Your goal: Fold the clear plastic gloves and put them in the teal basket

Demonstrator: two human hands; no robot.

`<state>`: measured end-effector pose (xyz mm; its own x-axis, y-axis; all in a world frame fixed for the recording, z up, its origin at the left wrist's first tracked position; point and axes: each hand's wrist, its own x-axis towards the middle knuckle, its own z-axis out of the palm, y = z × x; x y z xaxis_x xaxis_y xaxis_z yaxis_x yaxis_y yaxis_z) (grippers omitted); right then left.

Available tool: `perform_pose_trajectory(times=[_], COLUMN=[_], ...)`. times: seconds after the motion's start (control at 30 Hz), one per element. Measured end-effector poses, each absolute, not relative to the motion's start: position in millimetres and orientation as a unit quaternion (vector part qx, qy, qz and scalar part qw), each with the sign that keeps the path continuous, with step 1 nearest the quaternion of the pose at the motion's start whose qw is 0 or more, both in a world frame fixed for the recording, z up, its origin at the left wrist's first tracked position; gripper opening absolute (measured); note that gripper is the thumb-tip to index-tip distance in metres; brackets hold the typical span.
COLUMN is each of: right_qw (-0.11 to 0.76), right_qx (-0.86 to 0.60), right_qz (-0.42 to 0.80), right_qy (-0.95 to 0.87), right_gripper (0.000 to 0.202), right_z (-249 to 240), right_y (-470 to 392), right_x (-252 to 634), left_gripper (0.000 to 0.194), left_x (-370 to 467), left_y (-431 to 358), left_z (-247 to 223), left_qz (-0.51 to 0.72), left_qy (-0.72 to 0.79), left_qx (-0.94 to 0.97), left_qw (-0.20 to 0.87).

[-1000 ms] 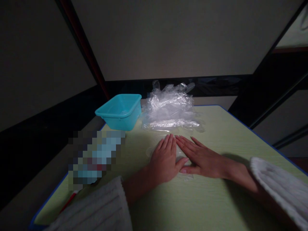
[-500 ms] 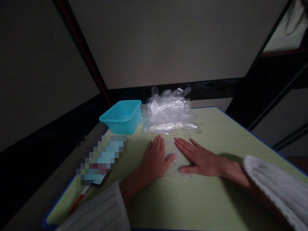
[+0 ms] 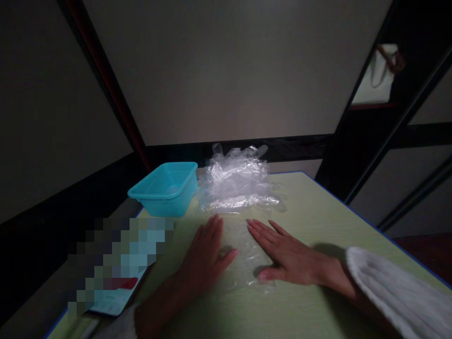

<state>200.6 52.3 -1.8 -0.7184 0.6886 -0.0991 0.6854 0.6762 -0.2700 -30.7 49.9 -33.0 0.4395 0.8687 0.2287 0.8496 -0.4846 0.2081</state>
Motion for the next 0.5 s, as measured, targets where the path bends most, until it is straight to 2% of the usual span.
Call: perform_pose_trajectory(times=[0.1,0.23,0.3,0.43,0.5], right_qw=[0.004,0.074,0.106,0.123,0.120], right_qx=[-0.378,-0.348,-0.327,-0.258,-0.222], right_qz=[0.167,0.181,0.181,0.195,0.178], right_qy=[-0.910,-0.917,-0.921,-0.938,-0.951], right_gripper=[0.093,0.083,0.069,0.021,0.009], right_z=[0.5,8.1,15.6,28.9,29.4], right_y=[52.6,54.6,53.6,45.2,40.2], right_x=[203.7,210.2,211.8,209.1,206.9], left_gripper=[0.048,0.033,0.027,0.021,0.020], left_x=[-33.6,-30.4,-26.9,-21.0,-19.7], left_y=[48.2,44.2,41.9,37.1,35.6], left_z=[-32.1,-22.1,-16.8,-10.0,-9.0], left_qz=[0.254,0.348,0.365,0.350,0.329], left_qy=[0.493,0.472,0.458,0.426,0.413], left_qx=[0.830,0.799,0.790,0.776,0.775], left_qw=[0.066,0.134,0.182,0.306,0.348])
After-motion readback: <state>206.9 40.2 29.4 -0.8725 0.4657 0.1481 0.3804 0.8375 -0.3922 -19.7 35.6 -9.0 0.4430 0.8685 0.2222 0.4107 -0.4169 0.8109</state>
